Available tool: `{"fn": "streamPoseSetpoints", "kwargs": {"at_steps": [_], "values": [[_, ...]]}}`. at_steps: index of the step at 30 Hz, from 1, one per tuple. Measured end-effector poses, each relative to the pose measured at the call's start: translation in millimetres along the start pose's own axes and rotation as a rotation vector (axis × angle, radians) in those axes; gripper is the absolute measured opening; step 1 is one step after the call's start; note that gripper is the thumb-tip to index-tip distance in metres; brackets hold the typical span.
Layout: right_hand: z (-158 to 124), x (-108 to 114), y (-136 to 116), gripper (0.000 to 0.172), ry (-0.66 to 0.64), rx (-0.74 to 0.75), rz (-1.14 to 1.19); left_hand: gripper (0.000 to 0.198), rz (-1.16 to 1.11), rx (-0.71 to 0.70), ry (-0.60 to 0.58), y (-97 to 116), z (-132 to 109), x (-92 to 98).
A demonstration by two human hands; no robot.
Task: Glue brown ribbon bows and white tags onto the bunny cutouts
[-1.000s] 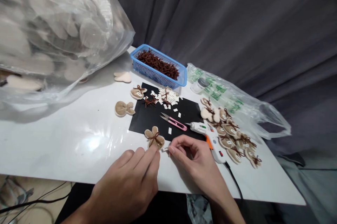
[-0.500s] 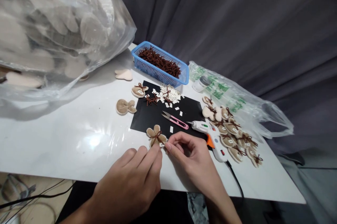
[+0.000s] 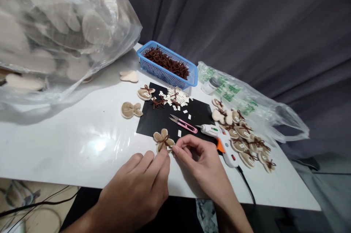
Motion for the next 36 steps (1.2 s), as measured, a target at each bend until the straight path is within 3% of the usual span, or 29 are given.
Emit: {"fn": "streamPoseSetpoints", "kwargs": {"at_steps": [19, 31, 36], "values": [[4, 3, -2, 0.026, 0.004, 0.000, -0.040, 0.031, -0.020, 0.001, -0.009, 0, 0, -1.7], [8, 9, -11, 0.014, 0.021, 0.091, -0.093, 0.033, -0.015, 0.014, -0.036, -1, 0, -1.3], [7, 12, -19, 0.013, 0.086, 0.188, -0.129, 0.032, -0.008, 0.008, -0.032, -1, 0, -1.3]]}}
Point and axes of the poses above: each hand's wrist, its own z-axis towards the middle knuckle, its own x-axis out of the back of the hand, y = z × x, the point moved 7 cm from there along z, towards the middle knuckle, and after that the axes turned 12 degrees about -y, right-handed, at the moved point
